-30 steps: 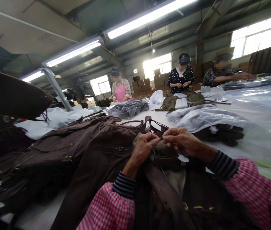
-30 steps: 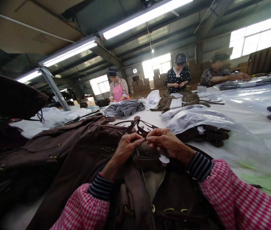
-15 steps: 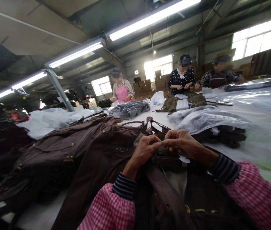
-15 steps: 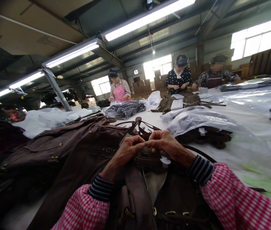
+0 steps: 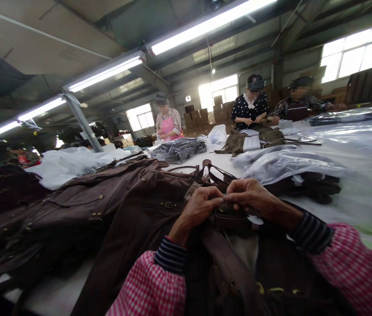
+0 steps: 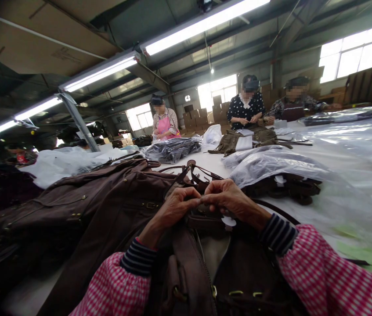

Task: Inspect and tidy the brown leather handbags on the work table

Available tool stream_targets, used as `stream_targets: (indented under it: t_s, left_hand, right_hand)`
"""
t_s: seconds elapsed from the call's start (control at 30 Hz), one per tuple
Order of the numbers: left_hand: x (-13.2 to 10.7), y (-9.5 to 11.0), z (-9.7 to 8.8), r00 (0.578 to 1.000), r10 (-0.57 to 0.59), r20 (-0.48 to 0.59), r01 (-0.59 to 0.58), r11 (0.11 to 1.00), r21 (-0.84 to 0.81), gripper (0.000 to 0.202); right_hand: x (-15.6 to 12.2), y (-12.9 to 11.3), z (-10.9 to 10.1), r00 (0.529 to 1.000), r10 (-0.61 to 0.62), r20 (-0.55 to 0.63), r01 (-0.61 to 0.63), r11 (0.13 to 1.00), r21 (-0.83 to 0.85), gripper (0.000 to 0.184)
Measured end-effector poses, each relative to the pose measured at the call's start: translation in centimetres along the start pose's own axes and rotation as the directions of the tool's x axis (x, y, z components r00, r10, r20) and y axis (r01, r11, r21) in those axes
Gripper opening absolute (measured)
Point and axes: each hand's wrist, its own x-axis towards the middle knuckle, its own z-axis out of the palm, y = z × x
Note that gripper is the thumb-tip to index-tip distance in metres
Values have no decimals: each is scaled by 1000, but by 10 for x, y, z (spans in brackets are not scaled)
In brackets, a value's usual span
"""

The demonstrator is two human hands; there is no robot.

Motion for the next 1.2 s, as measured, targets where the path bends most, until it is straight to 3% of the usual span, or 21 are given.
stream_targets:
  t_s: [0.9, 1.2]
  left_hand:
    - [0, 2, 4, 998, 5, -65, -3, 999, 44, 16]
    - [2, -1, 9, 991, -7, -135, 15, 998, 60, 20]
  right_hand:
    - [0, 0, 4, 1000, -27, -14, 26, 998, -58, 37]
    - [-1, 1, -4, 999, 7, 54, -9, 999, 32, 32]
